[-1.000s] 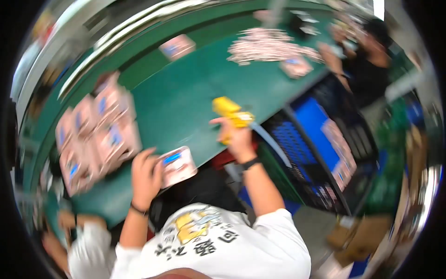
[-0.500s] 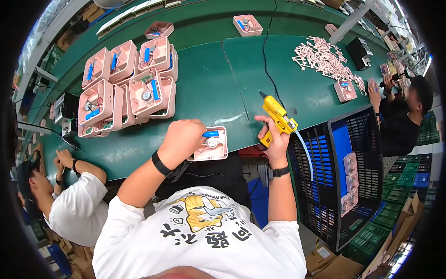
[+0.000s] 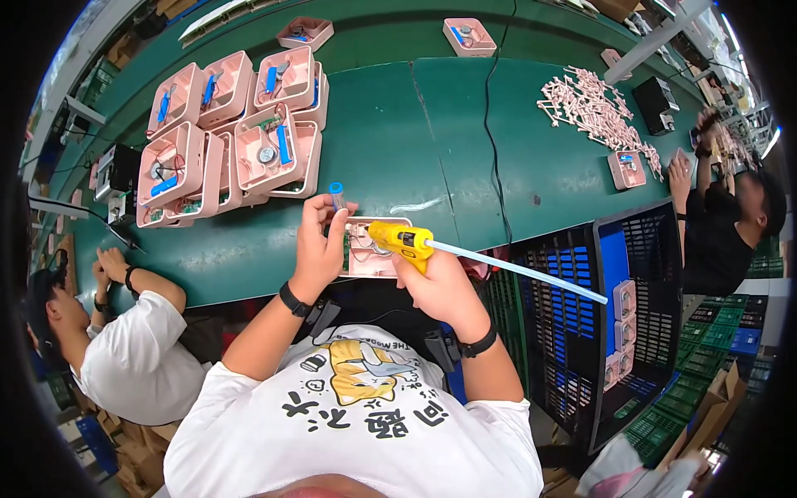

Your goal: Using a glue gun to apply adhesive to small plastic components on an assembly line.

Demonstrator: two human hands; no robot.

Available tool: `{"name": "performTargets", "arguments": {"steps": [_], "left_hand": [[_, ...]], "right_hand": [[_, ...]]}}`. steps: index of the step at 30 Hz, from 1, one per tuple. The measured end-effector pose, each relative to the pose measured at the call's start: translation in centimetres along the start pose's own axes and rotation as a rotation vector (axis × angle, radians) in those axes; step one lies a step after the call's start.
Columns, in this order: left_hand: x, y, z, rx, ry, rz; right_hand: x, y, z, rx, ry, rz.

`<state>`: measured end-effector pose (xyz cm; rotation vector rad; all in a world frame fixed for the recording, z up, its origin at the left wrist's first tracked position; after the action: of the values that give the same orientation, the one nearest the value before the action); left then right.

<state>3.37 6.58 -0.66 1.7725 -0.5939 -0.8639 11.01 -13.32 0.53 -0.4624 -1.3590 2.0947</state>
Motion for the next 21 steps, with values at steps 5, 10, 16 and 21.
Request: {"name": "performTargets", "arguments": {"steps": [5,10,16,21], "left_hand": [[0.0,-0.1,0.3,0.020,0.009,0.005],[-0.8,0.3,0.5,0.070,0.048,-0.105],[-1.2,5.5,0.2,0.243,-0.005,-0.279],[0.0,5.8,0.7,0.368,-0.098,-0.303]], "right_hand": [[1.3,-0.7,-0.4,-0.065,0.011,0.132],[0.9,0.1,0.4,0.059,-0.019,0.022],[-2.4,-0.1,2.5,0.007,0.074,-0.134],[-4.0,0.6,3.6,0.045,0.133,-0.076]]}}
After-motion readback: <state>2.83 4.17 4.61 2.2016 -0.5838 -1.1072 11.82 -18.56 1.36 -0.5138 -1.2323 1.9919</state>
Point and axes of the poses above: each hand's wrist, its own z-axis away from the middle knuckle, its own x-axis out of the palm, y = z × x, the point moved 10 cm from there along -z, towards the middle knuckle, and after that the axes turned 6 degrees about -z, right-handed, at the moved point
